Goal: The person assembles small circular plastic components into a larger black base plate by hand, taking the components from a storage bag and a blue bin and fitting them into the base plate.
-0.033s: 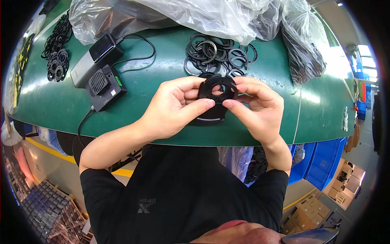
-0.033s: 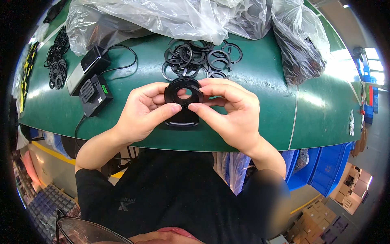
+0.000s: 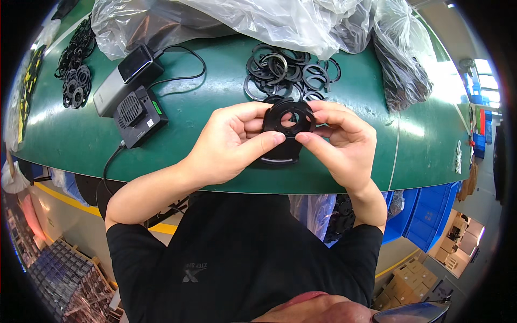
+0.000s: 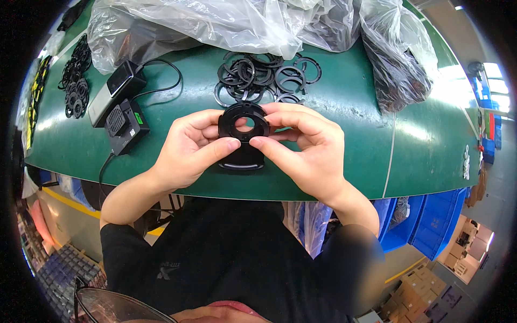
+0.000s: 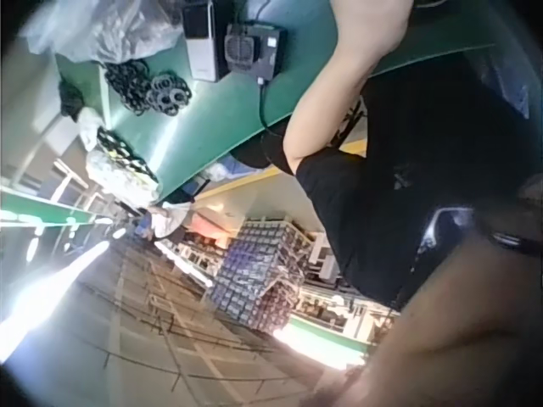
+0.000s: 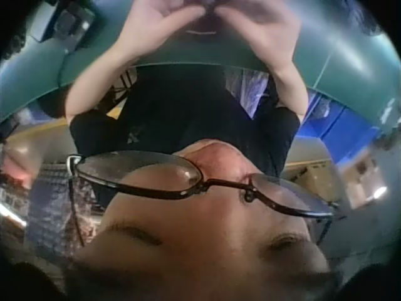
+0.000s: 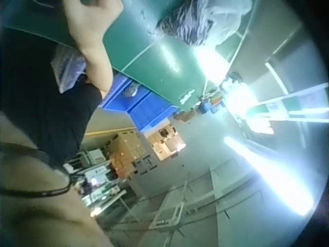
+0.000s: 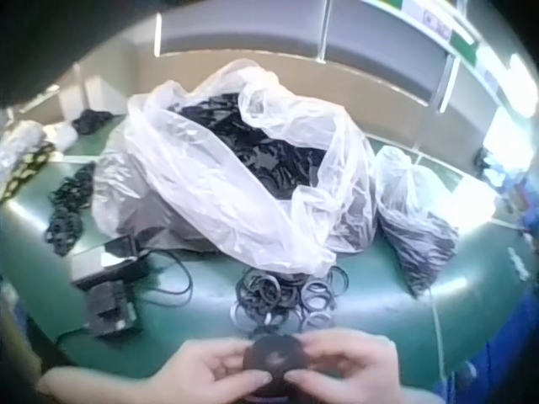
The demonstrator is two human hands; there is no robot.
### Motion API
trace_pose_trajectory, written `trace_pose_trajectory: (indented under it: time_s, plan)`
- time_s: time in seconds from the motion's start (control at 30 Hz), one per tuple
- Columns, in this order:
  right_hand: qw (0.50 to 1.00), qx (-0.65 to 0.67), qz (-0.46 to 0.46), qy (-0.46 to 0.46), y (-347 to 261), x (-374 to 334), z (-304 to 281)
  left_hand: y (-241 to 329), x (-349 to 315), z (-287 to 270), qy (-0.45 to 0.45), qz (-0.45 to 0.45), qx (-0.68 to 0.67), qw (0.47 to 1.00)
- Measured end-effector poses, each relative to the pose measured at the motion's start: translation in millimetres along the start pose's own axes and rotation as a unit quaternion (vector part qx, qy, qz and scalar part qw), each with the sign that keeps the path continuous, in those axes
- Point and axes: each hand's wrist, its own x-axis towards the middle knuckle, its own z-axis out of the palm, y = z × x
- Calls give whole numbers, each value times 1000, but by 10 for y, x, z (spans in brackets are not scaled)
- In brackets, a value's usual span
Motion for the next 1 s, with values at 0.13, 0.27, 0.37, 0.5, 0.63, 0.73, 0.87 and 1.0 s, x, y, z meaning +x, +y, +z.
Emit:
trace_pose_trajectory:
  time_s: [0.13,0.27,0.37,0.5,0.63,0.73,0.87,1.0]
  plan:
    - [997,55,57,2,-26,-4,-22,11,-15,16,5,4,5,1000]
    - [989,117,95,-1,-56,6,-35,0,-21,18,-3,24,24,999]
    - [976,185,117,-11,-49,12,-77,-60,-32,11,0,69,56,996]
    - [991,96,71,-52,-30,21,-117,-104,-42,20,1,122,116,986]
    - [979,-150,-125,-52,-107,70,-120,-79,-41,22,-4,137,101,985]
    - [960,-220,-164,-63,-144,68,-111,-77,-55,7,-4,142,129,981]
    - [938,-267,-210,-69,-144,45,-78,-65,-51,-10,-1,166,210,964]
    - [929,-270,-246,-57,-118,12,-66,-79,-36,-12,17,239,286,928]
